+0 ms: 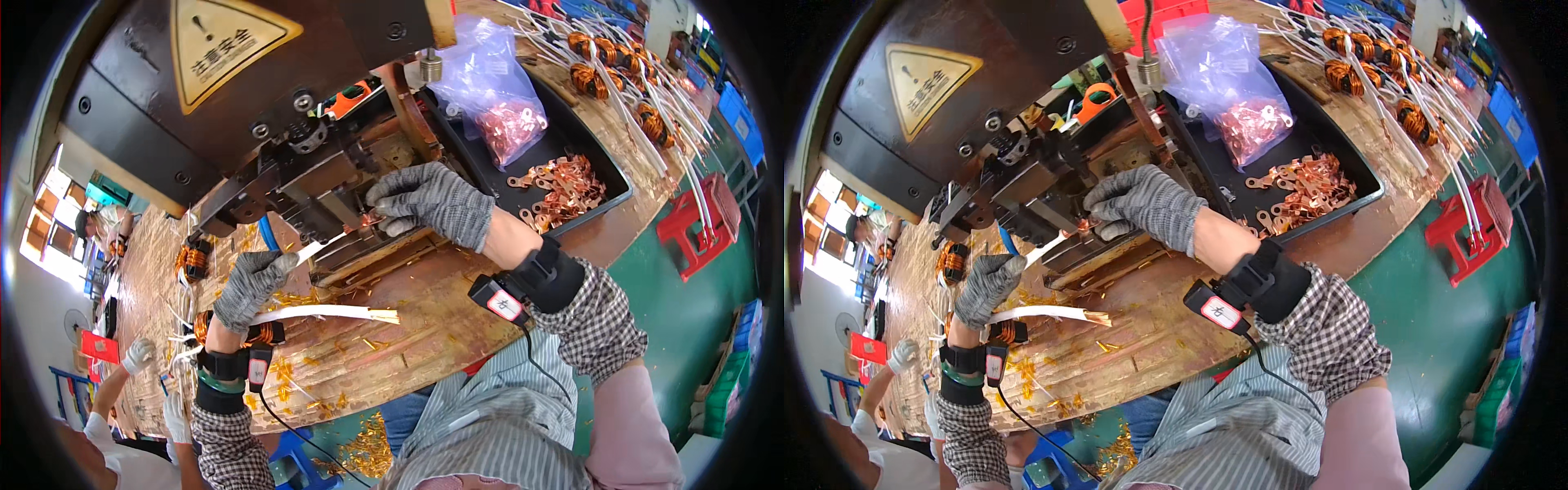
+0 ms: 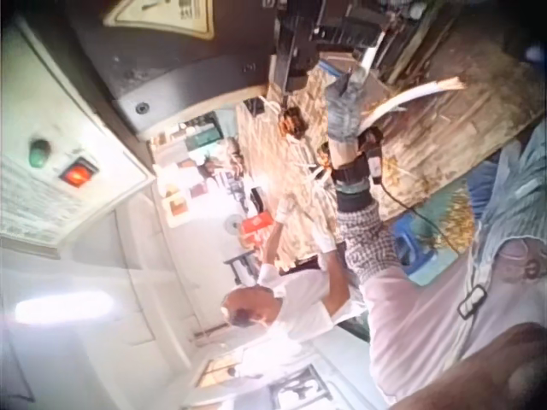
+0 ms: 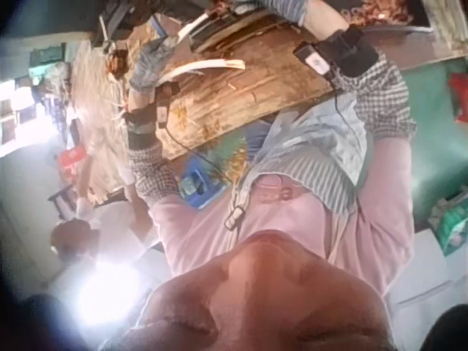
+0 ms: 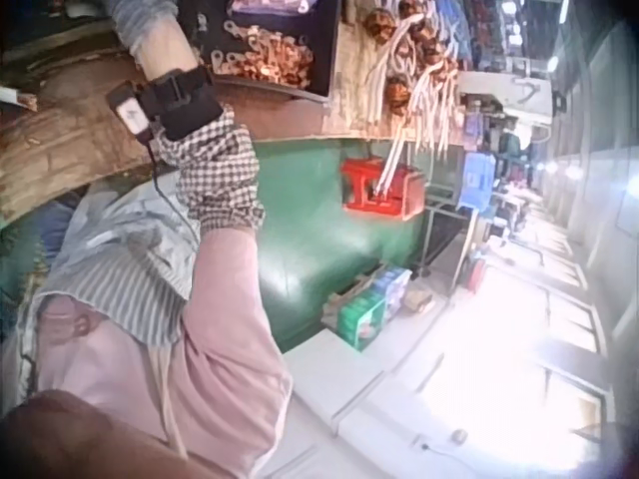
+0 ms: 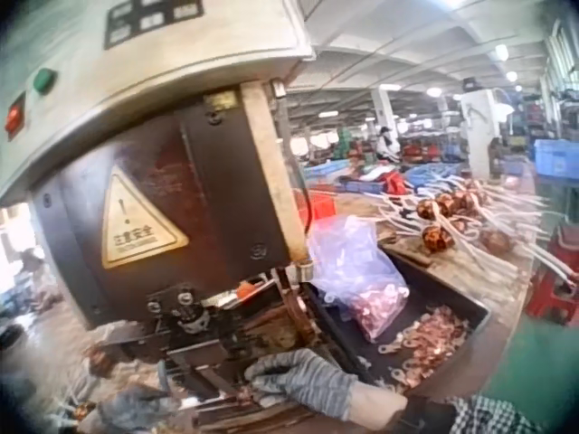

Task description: Assemble copper terminals onto the wiring of motor stator components using a pressing machine.

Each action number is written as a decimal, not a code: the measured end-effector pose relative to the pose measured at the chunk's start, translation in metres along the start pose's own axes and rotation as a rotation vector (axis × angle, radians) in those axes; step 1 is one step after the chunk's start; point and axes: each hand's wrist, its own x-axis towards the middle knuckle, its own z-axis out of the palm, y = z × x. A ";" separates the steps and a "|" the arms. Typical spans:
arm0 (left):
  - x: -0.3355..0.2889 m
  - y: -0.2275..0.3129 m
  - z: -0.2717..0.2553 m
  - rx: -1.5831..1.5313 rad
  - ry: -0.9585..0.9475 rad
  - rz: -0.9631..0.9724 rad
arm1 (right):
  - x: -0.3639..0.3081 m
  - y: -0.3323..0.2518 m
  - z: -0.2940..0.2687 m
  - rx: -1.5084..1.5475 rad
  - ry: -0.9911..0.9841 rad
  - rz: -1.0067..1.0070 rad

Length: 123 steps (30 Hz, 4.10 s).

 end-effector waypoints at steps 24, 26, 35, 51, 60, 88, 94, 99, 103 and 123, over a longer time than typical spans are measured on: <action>0.002 0.002 0.000 0.014 0.020 -0.088 | 0.005 -0.001 0.008 -0.339 0.178 -0.113; 0.001 0.002 -0.001 0.015 0.013 -0.093 | 0.003 -0.003 0.006 -0.374 0.169 -0.101; -0.002 0.009 -0.001 -0.008 -0.004 -0.105 | -0.033 -0.023 -0.025 -0.295 0.299 -0.157; -0.018 -0.004 0.010 0.308 -0.258 0.369 | -0.123 0.015 0.023 -1.011 0.165 -0.596; -0.032 0.014 0.040 0.381 -0.076 0.294 | -0.130 0.089 0.081 -1.226 0.015 -0.133; -0.050 0.034 0.119 0.443 -0.190 0.576 | -0.104 -0.034 -0.132 -1.928 0.366 0.205; -0.044 0.037 0.107 0.373 -0.277 0.619 | -0.114 -0.022 -0.163 -0.732 0.735 -0.494; -0.051 0.028 0.096 0.384 -0.245 0.511 | -0.145 -0.023 -0.037 -0.678 0.298 -0.127; -0.047 0.026 0.103 0.396 -0.121 0.696 | -0.138 0.028 0.006 -0.646 0.161 0.056; -0.048 0.028 0.107 0.530 -0.056 0.620 | -0.123 0.049 0.031 -0.282 -0.014 0.129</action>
